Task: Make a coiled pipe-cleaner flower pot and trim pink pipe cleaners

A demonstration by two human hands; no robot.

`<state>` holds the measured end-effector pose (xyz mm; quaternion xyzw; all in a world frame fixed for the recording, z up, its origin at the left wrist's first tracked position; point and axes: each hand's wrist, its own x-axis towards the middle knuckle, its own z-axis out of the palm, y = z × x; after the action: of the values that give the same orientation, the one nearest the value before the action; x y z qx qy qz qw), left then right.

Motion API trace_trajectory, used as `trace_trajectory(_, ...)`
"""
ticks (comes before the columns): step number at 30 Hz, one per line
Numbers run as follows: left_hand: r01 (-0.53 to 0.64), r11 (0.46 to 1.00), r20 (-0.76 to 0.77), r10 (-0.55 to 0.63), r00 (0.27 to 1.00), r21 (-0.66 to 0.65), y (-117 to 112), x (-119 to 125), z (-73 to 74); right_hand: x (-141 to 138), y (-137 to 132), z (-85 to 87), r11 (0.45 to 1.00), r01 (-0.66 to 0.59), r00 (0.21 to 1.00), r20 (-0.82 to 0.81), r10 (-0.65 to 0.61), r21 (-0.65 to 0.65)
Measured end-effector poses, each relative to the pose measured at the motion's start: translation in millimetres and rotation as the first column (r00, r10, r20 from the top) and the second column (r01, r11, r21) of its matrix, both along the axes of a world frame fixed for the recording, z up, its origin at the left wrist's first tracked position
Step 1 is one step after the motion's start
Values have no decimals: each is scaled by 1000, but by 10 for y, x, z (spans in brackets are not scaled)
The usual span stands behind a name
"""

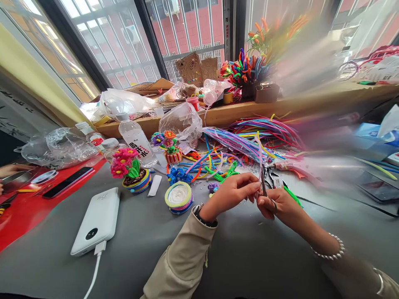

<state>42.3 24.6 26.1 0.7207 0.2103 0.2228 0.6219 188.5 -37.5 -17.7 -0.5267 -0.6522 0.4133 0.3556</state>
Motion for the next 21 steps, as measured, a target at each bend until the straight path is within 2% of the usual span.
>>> trace_trajectory(6, 71, 997, -22, -71, 997, -7, 14, -11, -65, -12, -24, 45, 994, -83, 994, -72, 88, 71)
trace_trajectory(12, 126, 991, -25, -127, 992, -43, 5, -15, -67, -5, -23, 106, 987, -125, 991, -31, 129, 102)
trace_trajectory(16, 107, 994, -36, -108, 994, -24, 8, -12, -48, 30, 10, 57, 988, -89, 996, 0, 89, 123)
trace_trajectory(21, 55, 998, -36, -55, 998, 6, 21, -11, -54, 40, 24, -3, 996, -20, 999, -47, 25, 89)
